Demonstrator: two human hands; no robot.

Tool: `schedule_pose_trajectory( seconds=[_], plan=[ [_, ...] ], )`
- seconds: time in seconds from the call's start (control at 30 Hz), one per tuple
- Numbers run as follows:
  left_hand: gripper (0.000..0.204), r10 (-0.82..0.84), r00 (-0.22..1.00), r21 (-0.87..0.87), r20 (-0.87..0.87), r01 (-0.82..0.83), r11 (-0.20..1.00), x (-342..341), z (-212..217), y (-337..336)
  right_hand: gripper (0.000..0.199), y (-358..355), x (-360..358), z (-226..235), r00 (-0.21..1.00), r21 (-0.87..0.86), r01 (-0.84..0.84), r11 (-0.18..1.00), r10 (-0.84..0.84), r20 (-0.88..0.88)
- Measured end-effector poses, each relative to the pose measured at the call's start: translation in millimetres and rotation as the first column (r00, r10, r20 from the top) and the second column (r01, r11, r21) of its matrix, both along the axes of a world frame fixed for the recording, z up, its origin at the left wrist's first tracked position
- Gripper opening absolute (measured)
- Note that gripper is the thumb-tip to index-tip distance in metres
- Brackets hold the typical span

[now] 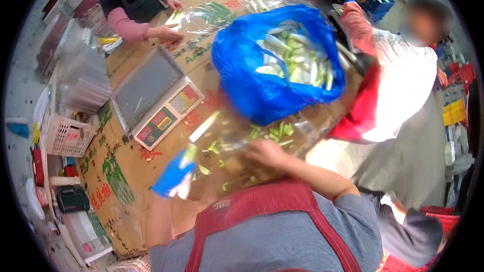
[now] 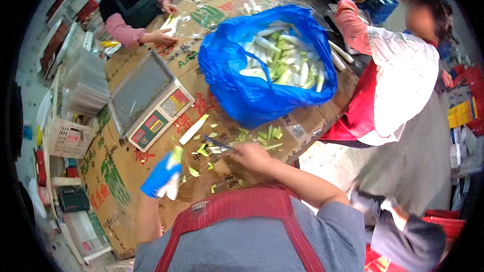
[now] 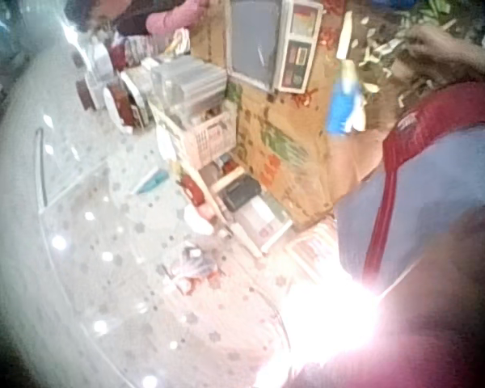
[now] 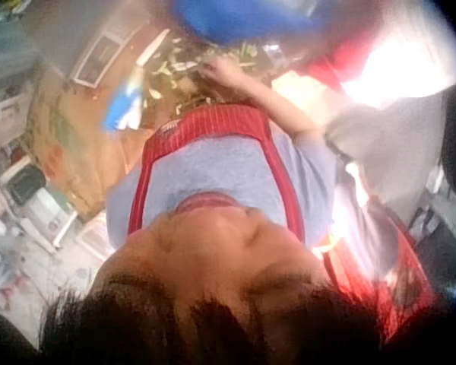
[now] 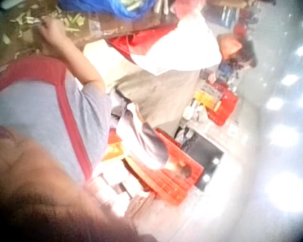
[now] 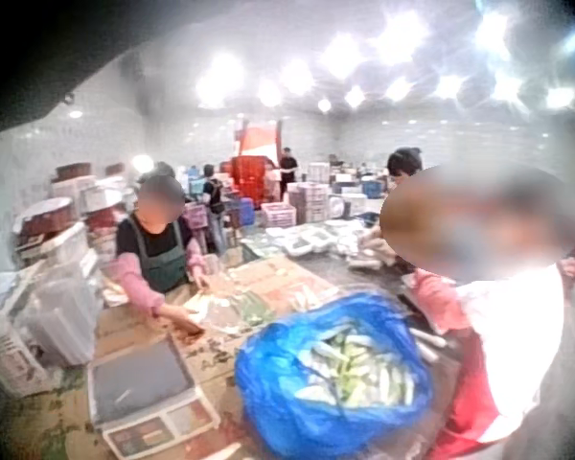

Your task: The person repeatedly picks up white vegetables from a blue bag, trims the ends by hand, and places the trimmed pieces onto a digital scale. The person also discards the trimmings onto the table surface.

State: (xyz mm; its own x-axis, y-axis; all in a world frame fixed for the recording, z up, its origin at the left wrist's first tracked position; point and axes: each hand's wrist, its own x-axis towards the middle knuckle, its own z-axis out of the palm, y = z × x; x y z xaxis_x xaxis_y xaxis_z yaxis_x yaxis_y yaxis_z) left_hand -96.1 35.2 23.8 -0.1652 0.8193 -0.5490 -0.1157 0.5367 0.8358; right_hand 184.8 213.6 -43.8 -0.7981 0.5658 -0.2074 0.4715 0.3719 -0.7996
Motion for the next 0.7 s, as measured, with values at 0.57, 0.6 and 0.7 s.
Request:
schedule_pose_trajectory(
  seconds=[0.57, 0.6, 0.7],
  plan=[
    [0.061, 0.014, -0.13, -0.024, -0.991, 0.287, 0.958, -193, -43, 212, 0.034, 27, 16, 49, 0.952, 0.237, -0.192, 0.952, 0.239, -0.192],
    [0.063, 0.021, -0.099, -0.008, -0.995, 0.284, 0.959, -190, -46, 213, 0.033, 42, 25, 68, 0.951, 0.126, -0.209, 0.97, 0.231, -0.204],
    [0.068, 0.085, -0.072, 0.062, -0.994, 0.272, 0.96, -182, -47, 199, 0.022, 118, 33, 101, 0.859, 0.049, 0.358, 0.932, -0.309, -0.407]
  ],
)
